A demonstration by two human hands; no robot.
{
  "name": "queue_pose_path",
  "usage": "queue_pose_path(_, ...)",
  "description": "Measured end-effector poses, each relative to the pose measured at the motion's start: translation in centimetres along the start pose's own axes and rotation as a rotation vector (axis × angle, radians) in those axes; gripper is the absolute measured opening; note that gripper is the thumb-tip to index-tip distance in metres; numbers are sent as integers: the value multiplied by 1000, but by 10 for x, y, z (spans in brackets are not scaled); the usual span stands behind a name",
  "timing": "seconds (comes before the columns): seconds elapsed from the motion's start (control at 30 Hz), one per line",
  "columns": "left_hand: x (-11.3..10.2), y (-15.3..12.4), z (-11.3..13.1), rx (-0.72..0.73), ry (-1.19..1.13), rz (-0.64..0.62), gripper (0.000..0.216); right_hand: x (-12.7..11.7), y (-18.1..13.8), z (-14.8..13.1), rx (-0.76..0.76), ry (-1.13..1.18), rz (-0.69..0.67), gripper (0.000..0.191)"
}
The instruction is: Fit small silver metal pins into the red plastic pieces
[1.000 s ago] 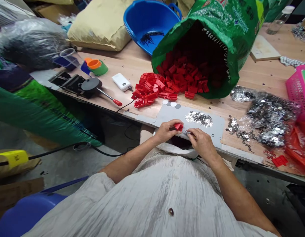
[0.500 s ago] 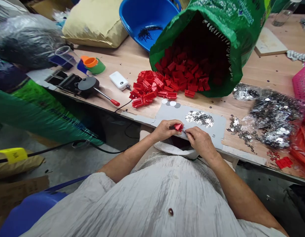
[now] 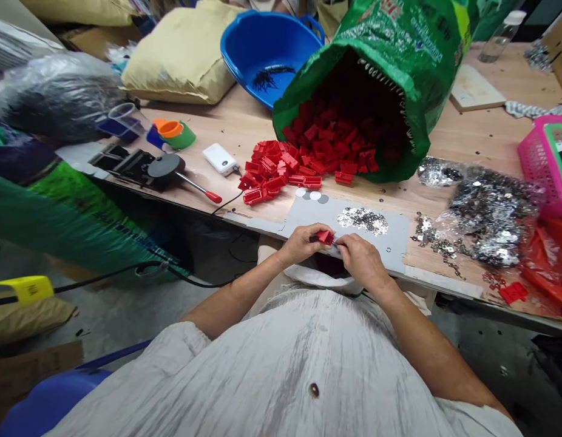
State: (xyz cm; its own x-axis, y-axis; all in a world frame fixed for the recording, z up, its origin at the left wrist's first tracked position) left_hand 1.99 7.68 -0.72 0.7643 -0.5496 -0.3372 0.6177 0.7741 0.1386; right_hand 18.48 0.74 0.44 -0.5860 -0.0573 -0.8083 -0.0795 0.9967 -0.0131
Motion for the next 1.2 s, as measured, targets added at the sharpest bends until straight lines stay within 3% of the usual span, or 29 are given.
queue_pose_path(0.17,0,-12,11,-21,-165,120,34,-14,-12,4,-47,128,43,23)
queue_pose_path(0.33,6,-20,24,-140,-645,253,25,-24,-26,-4,-7,321,-52,28)
queue_pose_path(0.47,20,-26,34,-305,-1103,212,33,-27,-32,-18,-69,335,-98,46)
queue_pose_path(0.57,28,-31,38,-396,-1263,207,24,-29,-33,-25,-95,273,-85,46)
queue_pose_path(0.83,37,-37,46,-475,-1386,224,15,-30,-34,-29,-97,227,79,34)
queue_pose_path(1.0,45,-36,42,-467,-1407,217,15,-24,-33,-23,-50,382,114,32)
queue_pose_path(1.2,43,-35,37,-453,-1396,352,19,-23,-38,-18,102,532,165,26)
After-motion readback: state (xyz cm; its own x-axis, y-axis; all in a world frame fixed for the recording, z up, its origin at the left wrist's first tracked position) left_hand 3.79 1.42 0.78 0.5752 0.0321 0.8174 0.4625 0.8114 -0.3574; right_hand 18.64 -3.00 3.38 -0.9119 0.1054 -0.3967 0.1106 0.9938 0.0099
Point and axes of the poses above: each hand's wrist, its own y-axis towards the middle knuckle, its own x-axis out of the palm, z = x × y, the point moved 3 cm from there along y, towards the middle knuckle, and after that the axes turned 4 degrees about x, right-handed, at the moved point
